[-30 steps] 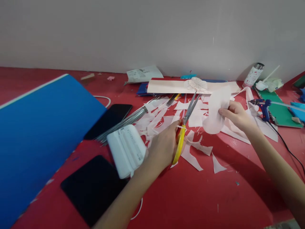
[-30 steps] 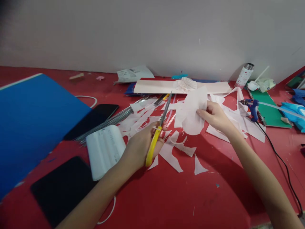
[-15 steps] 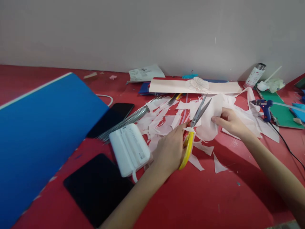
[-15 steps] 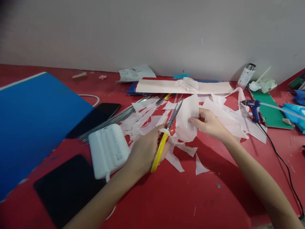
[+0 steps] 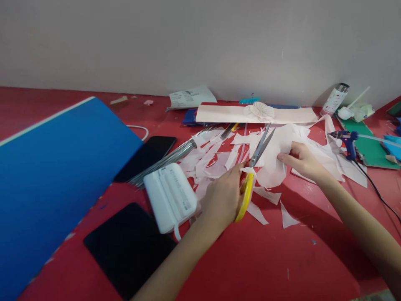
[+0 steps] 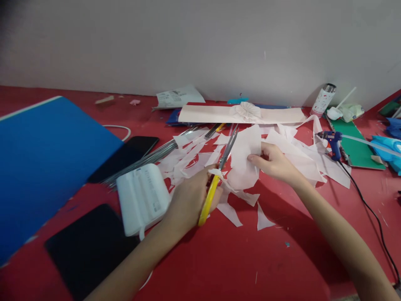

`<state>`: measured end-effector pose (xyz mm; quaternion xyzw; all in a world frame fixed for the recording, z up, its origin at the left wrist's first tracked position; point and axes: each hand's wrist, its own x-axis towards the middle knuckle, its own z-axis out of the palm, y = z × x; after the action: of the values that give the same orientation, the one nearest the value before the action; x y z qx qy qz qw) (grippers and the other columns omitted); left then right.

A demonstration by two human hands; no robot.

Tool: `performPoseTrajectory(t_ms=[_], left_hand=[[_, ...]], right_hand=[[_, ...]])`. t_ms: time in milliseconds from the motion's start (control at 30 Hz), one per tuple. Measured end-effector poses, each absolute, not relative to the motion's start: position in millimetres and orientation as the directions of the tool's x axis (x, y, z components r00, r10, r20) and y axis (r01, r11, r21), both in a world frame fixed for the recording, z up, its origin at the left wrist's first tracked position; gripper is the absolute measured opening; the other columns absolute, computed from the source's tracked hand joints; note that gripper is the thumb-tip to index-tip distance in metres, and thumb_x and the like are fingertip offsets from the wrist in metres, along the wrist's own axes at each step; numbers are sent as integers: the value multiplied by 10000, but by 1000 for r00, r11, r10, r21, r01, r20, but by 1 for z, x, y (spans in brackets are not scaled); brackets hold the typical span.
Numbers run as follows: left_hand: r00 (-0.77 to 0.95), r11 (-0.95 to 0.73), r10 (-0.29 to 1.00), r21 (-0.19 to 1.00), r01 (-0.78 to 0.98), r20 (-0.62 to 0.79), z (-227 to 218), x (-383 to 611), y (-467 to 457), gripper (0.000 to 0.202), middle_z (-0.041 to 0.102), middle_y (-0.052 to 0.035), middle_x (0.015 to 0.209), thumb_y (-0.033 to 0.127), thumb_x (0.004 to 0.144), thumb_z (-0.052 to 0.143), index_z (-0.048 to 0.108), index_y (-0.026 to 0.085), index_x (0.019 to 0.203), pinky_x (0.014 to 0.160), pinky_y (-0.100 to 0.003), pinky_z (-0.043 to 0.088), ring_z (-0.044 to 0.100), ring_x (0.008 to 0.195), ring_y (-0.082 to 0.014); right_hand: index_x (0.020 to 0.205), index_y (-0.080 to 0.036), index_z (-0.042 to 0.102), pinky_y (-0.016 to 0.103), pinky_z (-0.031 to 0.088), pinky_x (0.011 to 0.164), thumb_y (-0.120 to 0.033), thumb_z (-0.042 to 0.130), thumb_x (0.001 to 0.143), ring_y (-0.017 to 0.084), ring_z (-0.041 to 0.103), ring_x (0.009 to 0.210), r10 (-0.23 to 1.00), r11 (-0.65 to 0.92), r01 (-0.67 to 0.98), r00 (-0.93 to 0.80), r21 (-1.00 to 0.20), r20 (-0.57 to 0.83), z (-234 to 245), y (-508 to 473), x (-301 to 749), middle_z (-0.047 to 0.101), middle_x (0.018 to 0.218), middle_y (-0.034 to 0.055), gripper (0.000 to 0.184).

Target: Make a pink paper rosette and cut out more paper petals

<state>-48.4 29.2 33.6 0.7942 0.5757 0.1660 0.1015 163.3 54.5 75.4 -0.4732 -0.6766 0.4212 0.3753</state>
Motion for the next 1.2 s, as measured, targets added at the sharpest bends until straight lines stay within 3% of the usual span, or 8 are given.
performPoseTrajectory(t_ms=[200,567,900,1200], left_hand=[[298,-330,943,313,890,148,33,-50,30,394,694,-96,841,152,782,503,564,118,1169,637,-327,476,655,754,-253],[324,-359,933,385,850,156,38,-52,31,331,709,-89,817,213,794,440,618,152,1065,648,-335,482,658,714,-240],[335,-356,934,354,865,122,36,-53,33,355,706,-83,779,221,802,438,619,144,1098,681,-341,486,664,738,-254],[365,-409,912,332,850,188,30,-58,35,251,712,-87,815,257,835,456,634,168,986,676,-335,494,672,747,-245]], right_hand=[[747,-171,516,259,380,558,-291,517,764,126,485,645,953,217,319,-273,-923,130,75,55,166,526,729,10,120],[745,-166,536,251,326,541,-258,501,792,110,445,626,951,259,368,-259,-893,169,78,54,171,516,722,-1,109],[724,-169,519,244,275,527,-264,493,817,95,391,605,940,294,364,-277,-884,198,78,54,174,466,699,-21,135],[644,-188,426,245,272,514,-264,476,798,94,363,573,943,302,391,-258,-869,212,78,58,178,408,651,-27,180]])
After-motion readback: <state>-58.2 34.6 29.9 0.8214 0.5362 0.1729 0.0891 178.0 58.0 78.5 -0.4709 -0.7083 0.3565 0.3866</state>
